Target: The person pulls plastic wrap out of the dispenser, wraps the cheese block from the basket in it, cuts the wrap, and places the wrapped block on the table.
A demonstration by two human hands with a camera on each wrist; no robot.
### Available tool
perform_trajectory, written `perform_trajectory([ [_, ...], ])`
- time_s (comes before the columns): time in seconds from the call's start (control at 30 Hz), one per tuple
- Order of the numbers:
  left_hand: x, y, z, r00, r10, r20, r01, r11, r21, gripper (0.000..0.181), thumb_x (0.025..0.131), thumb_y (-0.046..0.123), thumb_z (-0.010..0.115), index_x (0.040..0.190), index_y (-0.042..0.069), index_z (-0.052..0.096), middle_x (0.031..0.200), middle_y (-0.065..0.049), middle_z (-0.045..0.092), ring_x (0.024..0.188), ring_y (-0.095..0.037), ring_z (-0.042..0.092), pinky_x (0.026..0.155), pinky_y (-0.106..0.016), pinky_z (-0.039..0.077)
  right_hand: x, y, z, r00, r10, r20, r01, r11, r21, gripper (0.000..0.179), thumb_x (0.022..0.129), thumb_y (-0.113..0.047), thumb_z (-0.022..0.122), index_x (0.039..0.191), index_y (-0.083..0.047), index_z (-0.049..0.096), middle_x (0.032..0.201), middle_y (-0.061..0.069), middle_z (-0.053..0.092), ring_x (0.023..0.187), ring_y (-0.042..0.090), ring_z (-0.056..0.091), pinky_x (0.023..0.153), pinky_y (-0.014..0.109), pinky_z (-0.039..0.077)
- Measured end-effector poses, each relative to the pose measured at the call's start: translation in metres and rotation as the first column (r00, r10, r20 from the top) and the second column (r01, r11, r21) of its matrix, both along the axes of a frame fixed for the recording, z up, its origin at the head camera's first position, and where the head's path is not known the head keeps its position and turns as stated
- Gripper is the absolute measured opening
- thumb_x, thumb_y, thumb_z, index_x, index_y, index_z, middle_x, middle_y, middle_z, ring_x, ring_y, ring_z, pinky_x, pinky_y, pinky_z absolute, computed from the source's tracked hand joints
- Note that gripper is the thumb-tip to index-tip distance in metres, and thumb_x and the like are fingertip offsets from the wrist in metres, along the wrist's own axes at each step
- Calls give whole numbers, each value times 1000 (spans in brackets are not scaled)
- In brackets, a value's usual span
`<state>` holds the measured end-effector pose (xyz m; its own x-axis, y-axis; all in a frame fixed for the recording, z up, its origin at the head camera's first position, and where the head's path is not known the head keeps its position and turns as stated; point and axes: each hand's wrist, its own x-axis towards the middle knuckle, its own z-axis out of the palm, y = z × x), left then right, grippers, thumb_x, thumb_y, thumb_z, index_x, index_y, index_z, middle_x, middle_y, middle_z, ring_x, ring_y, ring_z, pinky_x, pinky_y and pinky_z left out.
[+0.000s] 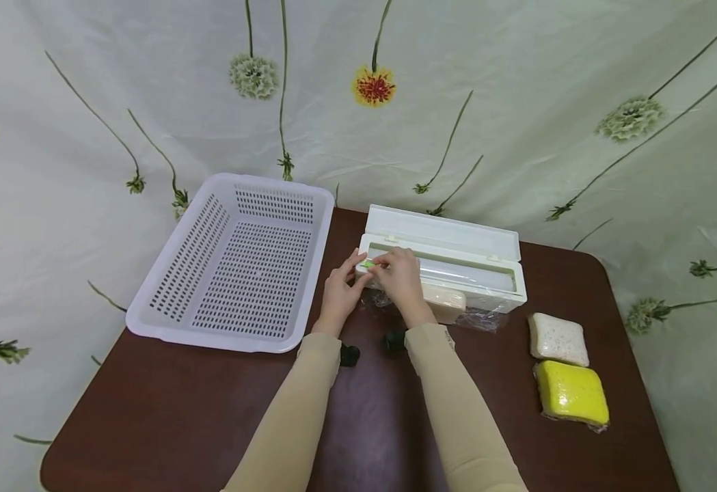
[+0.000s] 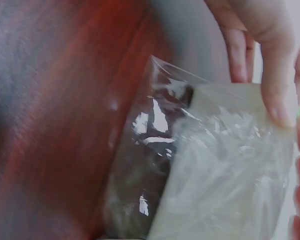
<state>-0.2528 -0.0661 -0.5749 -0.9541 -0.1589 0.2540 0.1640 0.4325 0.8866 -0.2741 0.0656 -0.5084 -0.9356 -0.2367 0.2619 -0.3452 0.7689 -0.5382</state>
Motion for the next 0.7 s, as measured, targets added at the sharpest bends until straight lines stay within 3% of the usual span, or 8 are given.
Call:
perform_trajectory([
  [0.1, 1, 2, 1, 1000, -5, 0, 5, 1000, -24, 47, 90, 21, 71, 135, 18, 60, 151, -1, 47, 115, -32, 56, 100, -39, 51, 0, 5, 4, 1000, 8, 6, -8, 1000, 14, 17, 87, -22, 76, 95, -8, 79, 88, 8, 67, 89, 28, 55, 89, 45, 42],
  [0.37, 1, 7, 5, 998, -61, 22, 63, 987, -147, 49, 94, 24, 68, 140, 16, 55, 158, 0, 37, 115, -35, 55, 94, -44, 53, -3, 14, 5, 998, -10, 56, 8, 1000, 26, 19, 85, -25, 77, 96, -10, 79, 89, 6, 69, 89, 27, 58, 93, 45, 42],
  [0.5, 0, 6, 5, 997, -72, 36, 78, 973, -216, 51, 96, 28, 64, 145, 23, 50, 161, 0, 30, 111, -34, 52, 93, -48, 51, -5, 13, 5, 998, -1, 59, -1, 1000, 18, 19, 85, -25, 76, 97, -11, 79, 89, 6, 69, 89, 26, 60, 91, 44, 42],
  [0.7, -1, 5, 3, 998, -59, -16, 53, 969, -241, 51, 96, 30, 63, 145, 25, 50, 159, -2, 34, 97, -31, 50, 82, -47, 48, -6, 13, 7, 999, 21, 35, -23, 999, 47, 21, 86, -27, 76, 98, -11, 79, 92, 5, 70, 91, 26, 60, 90, 43, 41],
])
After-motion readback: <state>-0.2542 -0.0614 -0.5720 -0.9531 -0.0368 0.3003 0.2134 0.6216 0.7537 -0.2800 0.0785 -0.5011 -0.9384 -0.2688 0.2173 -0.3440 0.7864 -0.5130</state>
